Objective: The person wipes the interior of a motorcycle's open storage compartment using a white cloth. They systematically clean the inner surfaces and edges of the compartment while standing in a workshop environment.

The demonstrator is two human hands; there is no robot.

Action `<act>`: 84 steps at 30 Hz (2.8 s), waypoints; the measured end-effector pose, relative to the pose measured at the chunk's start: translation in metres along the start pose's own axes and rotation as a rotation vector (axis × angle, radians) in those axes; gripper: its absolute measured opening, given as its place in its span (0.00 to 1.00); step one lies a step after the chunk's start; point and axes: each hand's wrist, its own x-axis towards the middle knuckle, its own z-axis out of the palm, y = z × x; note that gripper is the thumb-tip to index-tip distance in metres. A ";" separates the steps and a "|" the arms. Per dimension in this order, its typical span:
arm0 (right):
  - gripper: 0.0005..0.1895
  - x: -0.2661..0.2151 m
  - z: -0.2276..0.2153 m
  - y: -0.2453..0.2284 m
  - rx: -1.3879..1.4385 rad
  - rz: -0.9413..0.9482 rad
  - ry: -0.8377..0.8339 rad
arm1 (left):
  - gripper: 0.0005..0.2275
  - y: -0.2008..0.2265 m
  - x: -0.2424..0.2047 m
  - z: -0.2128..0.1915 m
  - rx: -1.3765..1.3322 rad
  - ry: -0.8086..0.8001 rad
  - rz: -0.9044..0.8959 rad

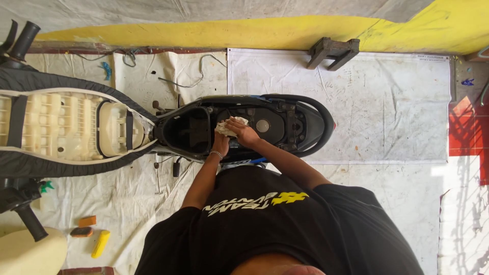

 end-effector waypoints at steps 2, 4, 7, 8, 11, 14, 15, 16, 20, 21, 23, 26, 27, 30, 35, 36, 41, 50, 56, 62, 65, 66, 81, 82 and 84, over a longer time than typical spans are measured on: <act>0.39 -0.010 0.016 0.014 -0.015 -0.025 -0.059 | 0.25 0.000 -0.008 0.004 -0.107 0.049 0.006; 0.39 -0.022 0.018 0.025 -0.035 -0.053 -0.102 | 0.24 -0.005 -0.008 0.003 -0.205 0.102 0.026; 0.39 -0.046 -0.010 0.041 -0.129 -0.071 -0.274 | 0.26 -0.005 0.005 -0.003 -0.250 0.131 0.025; 0.39 -0.061 -0.015 0.039 -0.134 -0.188 -0.277 | 0.27 -0.002 -0.001 -0.006 -0.253 0.103 0.008; 0.33 -0.095 -0.047 0.033 -0.043 -0.322 -0.258 | 0.27 0.006 -0.019 0.000 -0.205 0.042 -0.016; 0.30 -0.107 -0.088 0.050 -0.003 -0.303 -0.336 | 0.32 0.021 -0.005 -0.011 -0.043 0.007 -0.006; 0.34 -0.119 -0.096 0.055 -0.034 -0.246 -0.446 | 0.36 0.029 -0.008 -0.014 0.064 -0.023 -0.008; 0.34 -0.122 -0.103 0.067 -0.030 -0.245 -0.444 | 0.36 0.032 -0.013 -0.018 0.067 -0.026 -0.009; 0.26 -0.103 -0.142 0.098 -0.205 -0.188 -0.564 | 0.44 0.038 -0.012 -0.035 0.161 -0.153 -0.039; 0.25 -0.098 -0.152 0.100 -0.232 -0.114 -0.636 | 0.45 0.040 -0.012 -0.037 0.161 -0.183 -0.045; 0.26 -0.060 -0.172 0.075 -0.263 -0.013 -0.785 | 0.45 0.034 -0.019 -0.032 0.186 -0.187 -0.049; 0.30 0.018 -0.186 0.059 -0.274 0.146 -0.930 | 0.44 0.035 -0.006 -0.035 0.221 -0.175 -0.034; 0.32 0.041 -0.183 0.054 -0.237 0.205 -0.937 | 0.44 0.038 -0.008 -0.035 0.229 -0.175 -0.023; 0.39 0.102 -0.135 0.055 0.029 -0.025 -0.448 | 0.43 0.035 -0.018 -0.034 0.207 -0.166 -0.017; 0.37 0.127 -0.016 0.045 -0.306 -0.429 -0.466 | 0.43 0.041 -0.025 -0.037 0.116 -0.196 -0.079; 0.37 0.134 0.002 0.049 -0.429 -0.487 -0.569 | 0.43 0.038 -0.020 -0.037 0.084 -0.205 -0.087; 0.34 0.107 -0.017 0.094 -0.462 -0.422 -0.700 | 0.43 0.033 -0.014 -0.035 0.107 -0.190 -0.066; 0.37 -0.022 -0.121 0.110 -0.441 -0.205 -0.470 | 0.43 0.029 -0.016 -0.030 0.169 -0.185 -0.019; 0.39 -0.098 -0.090 0.106 -0.538 -0.002 -0.157 | 0.43 0.029 -0.016 -0.029 0.190 -0.246 -0.019; 0.30 -0.108 -0.009 0.078 -0.848 0.322 -0.042 | 0.43 0.032 -0.011 -0.029 0.209 -0.274 -0.019; 0.29 -0.094 0.013 0.061 -0.861 0.550 -0.069 | 0.43 0.032 -0.006 -0.036 0.217 -0.278 -0.044; 0.28 -0.095 0.020 0.057 -0.889 0.621 -0.073 | 0.44 0.033 -0.007 -0.036 0.230 -0.294 -0.052; 0.24 0.087 -0.078 0.035 -0.322 0.215 -0.392 | 0.42 0.028 -0.010 -0.030 0.178 -0.252 -0.037; 0.24 0.091 -0.070 0.042 -0.325 0.210 -0.394 | 0.42 0.031 -0.007 -0.034 0.177 -0.247 -0.040; 0.20 0.094 -0.047 0.053 -0.599 -0.304 -0.361 | 0.42 0.036 -0.008 -0.041 0.184 -0.270 -0.061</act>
